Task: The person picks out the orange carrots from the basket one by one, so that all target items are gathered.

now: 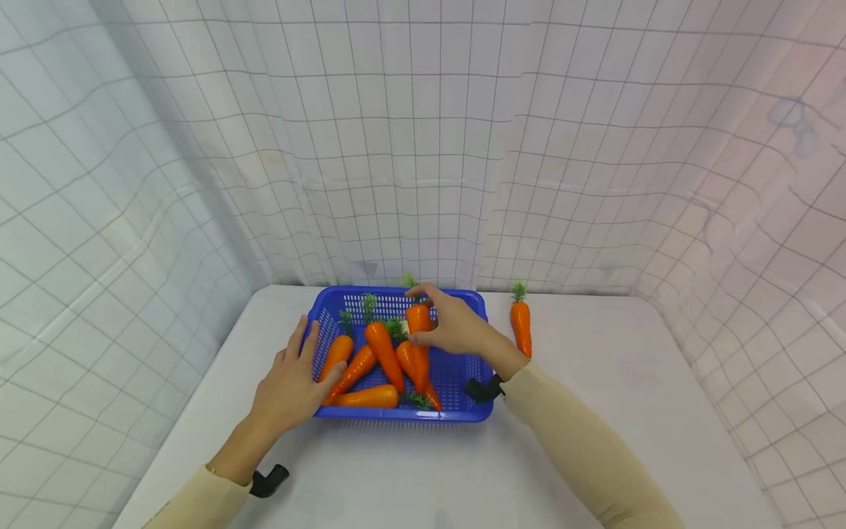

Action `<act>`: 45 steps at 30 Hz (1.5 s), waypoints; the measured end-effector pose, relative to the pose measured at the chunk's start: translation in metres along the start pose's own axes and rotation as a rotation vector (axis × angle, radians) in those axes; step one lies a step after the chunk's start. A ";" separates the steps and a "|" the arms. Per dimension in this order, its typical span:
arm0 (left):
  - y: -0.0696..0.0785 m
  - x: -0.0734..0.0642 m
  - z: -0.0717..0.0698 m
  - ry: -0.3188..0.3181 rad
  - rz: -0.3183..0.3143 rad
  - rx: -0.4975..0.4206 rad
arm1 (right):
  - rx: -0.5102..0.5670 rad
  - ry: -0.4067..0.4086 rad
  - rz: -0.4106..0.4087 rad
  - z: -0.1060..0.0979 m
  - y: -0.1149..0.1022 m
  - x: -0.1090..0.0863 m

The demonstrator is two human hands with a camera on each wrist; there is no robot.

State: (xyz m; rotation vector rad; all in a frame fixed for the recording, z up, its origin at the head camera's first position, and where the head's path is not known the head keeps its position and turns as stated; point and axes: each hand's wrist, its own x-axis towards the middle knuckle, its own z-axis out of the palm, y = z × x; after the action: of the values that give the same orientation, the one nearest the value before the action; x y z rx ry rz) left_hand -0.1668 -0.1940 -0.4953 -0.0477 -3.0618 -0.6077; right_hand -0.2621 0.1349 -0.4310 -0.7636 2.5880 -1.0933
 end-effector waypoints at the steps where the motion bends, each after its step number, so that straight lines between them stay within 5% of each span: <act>1: 0.000 0.000 0.000 0.002 0.002 -0.001 | 0.001 0.015 0.002 -0.002 0.001 -0.002; 23: -0.002 -0.004 0.004 -0.005 -0.015 0.005 | -0.032 0.134 0.031 -0.039 0.024 -0.042; 45: -0.001 0.002 0.005 -0.008 0.007 -0.003 | 0.114 0.216 0.161 -0.096 0.074 -0.068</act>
State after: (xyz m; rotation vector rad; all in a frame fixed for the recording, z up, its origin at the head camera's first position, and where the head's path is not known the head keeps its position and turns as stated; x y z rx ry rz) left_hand -0.1690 -0.1927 -0.5001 -0.0617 -3.0673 -0.6129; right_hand -0.2706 0.2731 -0.4165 -0.4232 2.6756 -1.3229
